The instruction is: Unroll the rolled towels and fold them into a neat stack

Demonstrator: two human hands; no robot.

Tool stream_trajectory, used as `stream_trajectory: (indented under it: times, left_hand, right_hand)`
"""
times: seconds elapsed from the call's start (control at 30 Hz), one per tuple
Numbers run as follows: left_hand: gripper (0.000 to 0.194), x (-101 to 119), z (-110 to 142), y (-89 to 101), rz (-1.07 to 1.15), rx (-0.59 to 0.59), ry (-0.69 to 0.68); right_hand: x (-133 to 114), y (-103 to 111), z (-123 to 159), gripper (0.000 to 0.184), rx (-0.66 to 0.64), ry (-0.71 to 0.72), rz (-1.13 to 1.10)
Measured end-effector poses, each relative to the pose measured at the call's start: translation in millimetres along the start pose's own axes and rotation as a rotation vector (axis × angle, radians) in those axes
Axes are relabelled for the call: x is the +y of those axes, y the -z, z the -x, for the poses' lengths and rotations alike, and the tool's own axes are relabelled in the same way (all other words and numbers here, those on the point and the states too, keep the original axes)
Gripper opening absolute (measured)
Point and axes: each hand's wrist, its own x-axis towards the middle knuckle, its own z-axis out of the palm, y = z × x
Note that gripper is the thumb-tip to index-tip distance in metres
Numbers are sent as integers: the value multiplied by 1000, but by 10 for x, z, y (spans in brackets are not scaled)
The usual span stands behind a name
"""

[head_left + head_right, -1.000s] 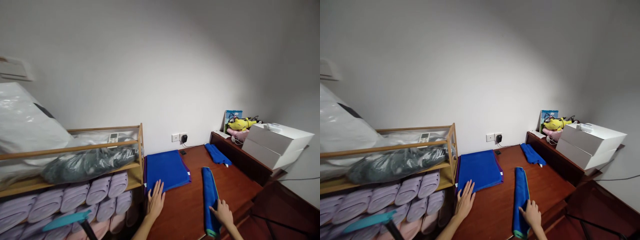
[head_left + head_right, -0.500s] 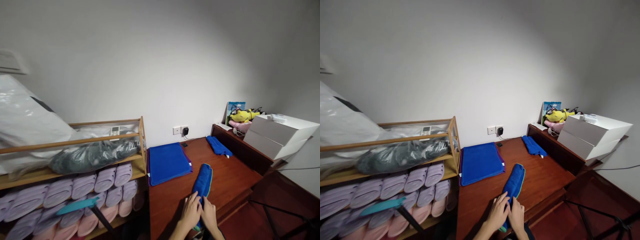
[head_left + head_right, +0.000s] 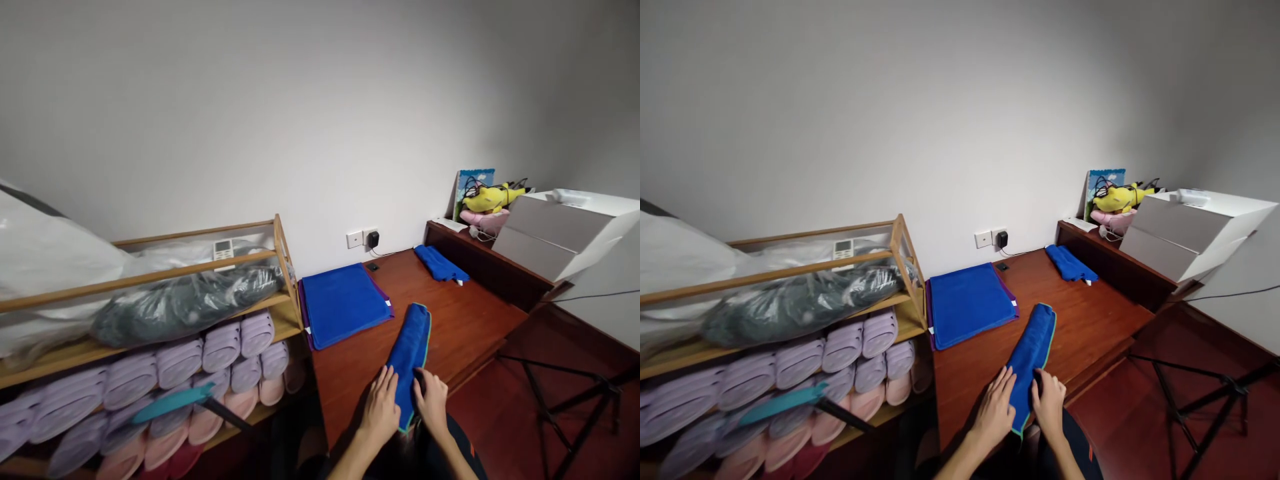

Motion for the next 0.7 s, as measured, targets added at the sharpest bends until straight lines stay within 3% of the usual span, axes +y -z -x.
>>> stream_trajectory:
  times: [0.2, 0.33, 0.4, 0.57, 0.7]
  left_hand:
    - [63, -215, 22, 213, 215, 122, 190]
    - [61, -431, 82, 219, 344, 155, 281]
    - [56, -578, 181, 124, 288, 263, 281]
    - [35, -903, 416, -174, -117, 660, 169]
    - [38, -902, 448, -81, -224, 710, 130]
  right_hand:
    - [-84, -86, 41, 35, 49, 167, 212]
    - [-61, -111, 43, 27, 65, 196, 218]
    - [-26, -140, 56, 22, 104, 209, 213]
    - [138, -245, 61, 14, 172, 329, 236]
    - [280, -353, 50, 16, 247, 415, 268]
